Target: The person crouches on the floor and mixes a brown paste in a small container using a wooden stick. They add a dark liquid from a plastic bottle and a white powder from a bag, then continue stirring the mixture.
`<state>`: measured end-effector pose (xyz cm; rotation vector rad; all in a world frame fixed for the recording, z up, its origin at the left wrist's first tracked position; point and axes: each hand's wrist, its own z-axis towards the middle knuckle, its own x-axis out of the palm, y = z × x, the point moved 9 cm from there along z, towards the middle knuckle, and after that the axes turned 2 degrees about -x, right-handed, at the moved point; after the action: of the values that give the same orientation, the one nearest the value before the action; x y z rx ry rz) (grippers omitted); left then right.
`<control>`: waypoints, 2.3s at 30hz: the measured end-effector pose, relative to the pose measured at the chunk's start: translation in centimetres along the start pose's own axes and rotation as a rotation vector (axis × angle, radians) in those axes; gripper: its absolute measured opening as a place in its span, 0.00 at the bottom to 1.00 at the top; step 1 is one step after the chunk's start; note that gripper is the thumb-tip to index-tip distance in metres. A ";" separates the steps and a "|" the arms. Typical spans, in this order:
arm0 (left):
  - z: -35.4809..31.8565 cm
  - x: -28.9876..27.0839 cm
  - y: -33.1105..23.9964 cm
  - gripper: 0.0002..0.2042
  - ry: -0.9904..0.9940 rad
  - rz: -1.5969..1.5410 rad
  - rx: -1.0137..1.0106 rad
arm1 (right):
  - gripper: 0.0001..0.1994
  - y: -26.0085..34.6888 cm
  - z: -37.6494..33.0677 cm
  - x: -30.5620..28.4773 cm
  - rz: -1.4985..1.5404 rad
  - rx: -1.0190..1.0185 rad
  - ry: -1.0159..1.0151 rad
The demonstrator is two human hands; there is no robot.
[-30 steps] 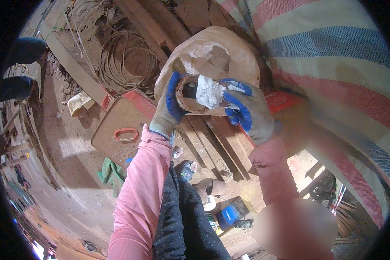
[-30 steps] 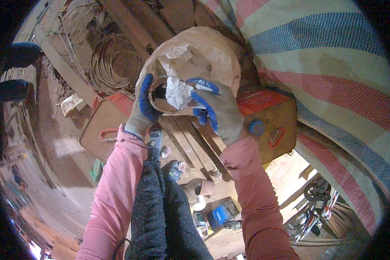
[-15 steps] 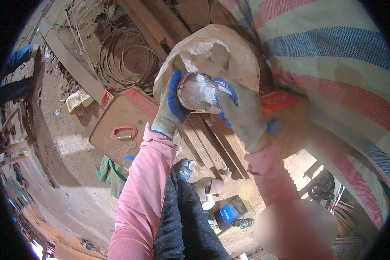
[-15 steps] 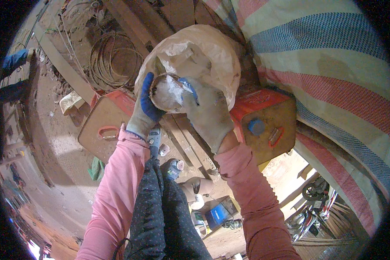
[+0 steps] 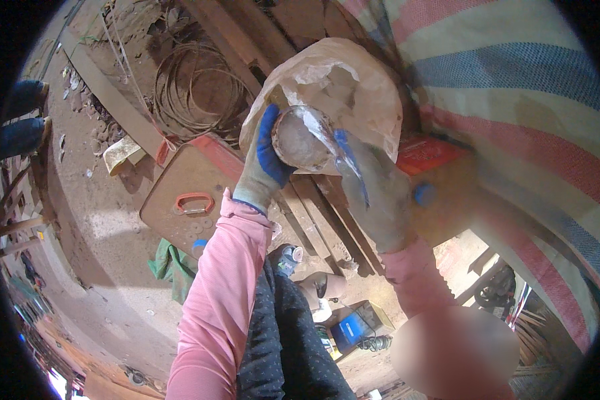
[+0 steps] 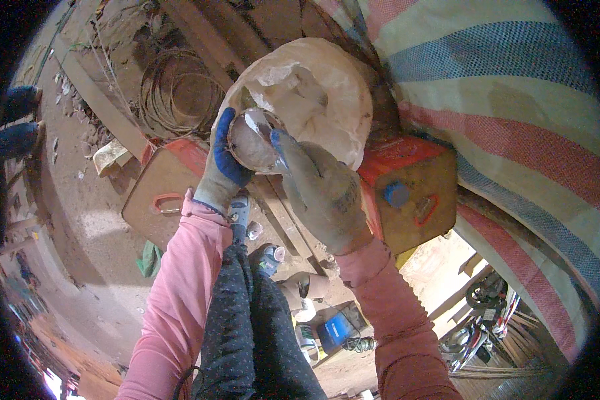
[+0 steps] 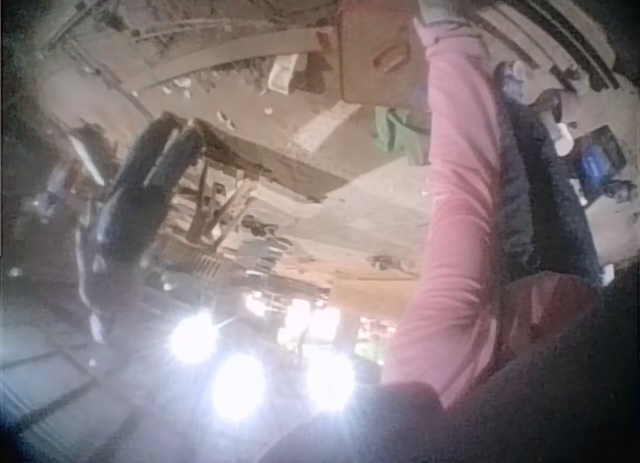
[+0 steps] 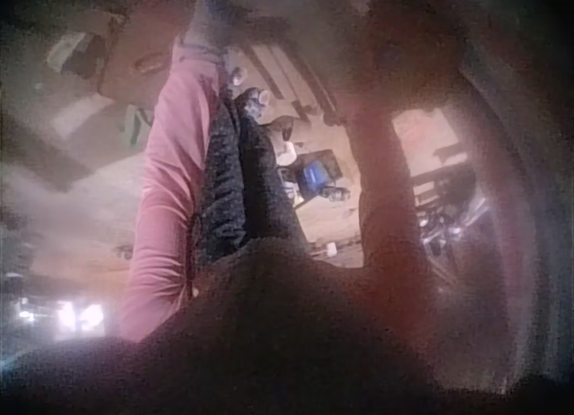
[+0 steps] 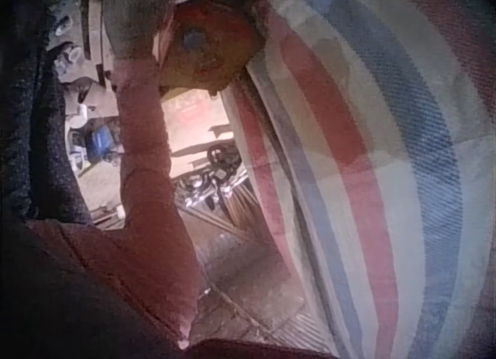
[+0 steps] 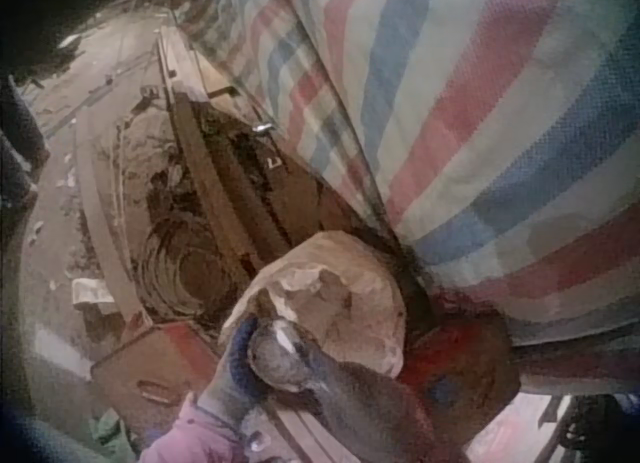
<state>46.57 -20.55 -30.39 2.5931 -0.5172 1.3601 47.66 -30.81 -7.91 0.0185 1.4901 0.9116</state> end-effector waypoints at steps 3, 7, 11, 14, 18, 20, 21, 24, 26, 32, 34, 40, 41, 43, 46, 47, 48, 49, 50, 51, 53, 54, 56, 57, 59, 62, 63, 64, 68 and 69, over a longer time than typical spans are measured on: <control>0.1 0.3 -0.2 0.24 0.008 -0.003 -0.001 | 0.25 0.2 -0.3 -0.6 -0.017 -0.060 -0.046; 0.3 0.3 -0.5 0.23 -0.018 0.003 0.002 | 0.24 0.0 -0.6 -1.0 -0.024 -0.061 -0.059; 0.1 0.0 -0.8 0.23 -0.093 0.016 0.041 | 0.23 0.1 -0.7 -1.0 -0.084 -0.043 -0.031; 0.0 0.0 -0.8 0.23 -0.115 0.023 0.067 | 0.23 0.8 -0.8 -2.1 -0.014 -0.093 -0.119; 0.6 -0.8 -0.6 0.23 -0.174 0.040 0.056 | 0.24 0.2 -1.0 -1.7 -0.056 0.001 -0.017; 0.8 -0.9 -0.6 0.23 -0.135 0.020 0.062 | 0.25 0.6 -1.2 -2.5 -0.019 -0.052 -0.105; 0.9 -1.0 -0.4 0.23 -0.115 -0.013 0.035 | 0.24 0.1 -1.2 -2.2 0.000 -0.024 -0.087; 1.0 -1.1 -0.4 0.23 -0.095 -0.054 0.022 | 0.22 -1.2 -1.4 -2.6 0.060 0.052 -0.151; 0.5 -1.4 -0.5 0.23 -0.146 -0.011 0.057 | 0.20 -2.7 -2.0 -4.1 0.096 0.140 -0.322; -1.6 0.6 -1.0 0.22 0.053 -0.140 -0.022 | 0.24 -11.0 -2.0 1.3 0.188 0.704 0.080; -2.3 0.9 -1.2 0.23 0.113 -0.191 -0.037 | 0.23 -13.0 -1.2 2.6 0.060 0.721 0.143; -5.2 -1.2 -2.5 0.26 0.024 0.105 0.229 | 0.23 -14.4 2.3 3.1 -0.248 0.406 -0.027; -6.0 -1.8 -2.6 0.27 -0.040 0.119 0.232 | 0.22 -14.2 1.5 3.0 -0.221 0.415 -0.011; -7.9 -1.5 -2.7 0.27 0.008 0.028 0.196 | 0.20 -13.1 -1.2 2.5 -0.096 0.468 0.005; -12.3 0.2 -2.7 0.28 0.153 -0.195 0.076 | 0.14 -9.0 -6.8 1.7 -0.071 0.439 0.073; -14.2 0.3 -2.8 0.28 0.139 -0.278 0.085 | 0.15 -8.5 -9.5 1.8 -0.058 0.544 0.143; -16.3 0.3 -2.8 0.29 0.126 -0.359 0.101 | 0.16 -7.0 -11.8 1.6 -0.020 0.524 0.168; -18.3 0.3 -3.2 0.30 0.098 -0.386 0.143 | 0.16 -6.9 -14.7 2.2 -0.056 0.619 0.274; -20.5 0.5 -3.5 0.30 0.107 -0.404 0.175 | 0.16 -6.4 -17.6 2.6 -0.095 0.663 0.364; -22.5 0.5 -4.1 0.31 0.102 -0.367 0.227 | 0.17 -4.5 -19.6 2.0 -0.099 0.501 0.378; -27.8 1.5 -4.7 0.31 0.254 -0.341 0.271 | 0.18 -4.0 -25.8 1.2 -0.125 0.508 0.526; -30.9 0.0 -5.0 0.32 0.115 -0.326 0.371 | 0.20 -4.9 -29.4 0.5 -0.148 0.623 0.625; -37.4 -2.5 -5.0 0.32 -0.092 -0.290 0.554 | 0.26 -4.0 -34.3 -1.8 -0.053 0.532 0.602; -40.7 -0.2 -5.3 0.32 0.165 -0.123 0.532 | 0.28 -3.6 -36.1 -3.5 -0.040 0.464 0.575; -48.9 -0.9 -6.1 0.32 -0.352 0.824 0.888 | 0.33 -2.5 -39.1 -7.4 -0.049 0.314 0.515; -60.5 0.1 -4.4 0.31 -0.745 1.373 1.001 | 0.33 -6.2 -44.6 -13.7 -0.161 0.696 0.777; -64.1 0.0 -3.7 0.31 -0.802 1.361 0.999 | 0.32 -6.6 -44.9 -16.1 -0.121 0.746 0.762; -67.7 0.1 -3.0 0.31 -0.858 1.347 0.996 | 0.31 -7.4 -45.2 -18.6 -0.099 0.841 0.756; -82.9 -1.3 1.9 0.31 -0.912 0.744 1.159 | 0.33 -2.6 -39.9 -23.0 -0.086 0.316 0.559; -85.7 -1.9 4.0 0.32 -0.542 0.189 1.252 | 0.33 -2.1 -39.0 -23.3 0.007 0.342 0.618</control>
<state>-21.36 2.19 16.86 4.0591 0.1624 1.2011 19.76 -64.42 4.76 -0.0087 2.2109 0.6838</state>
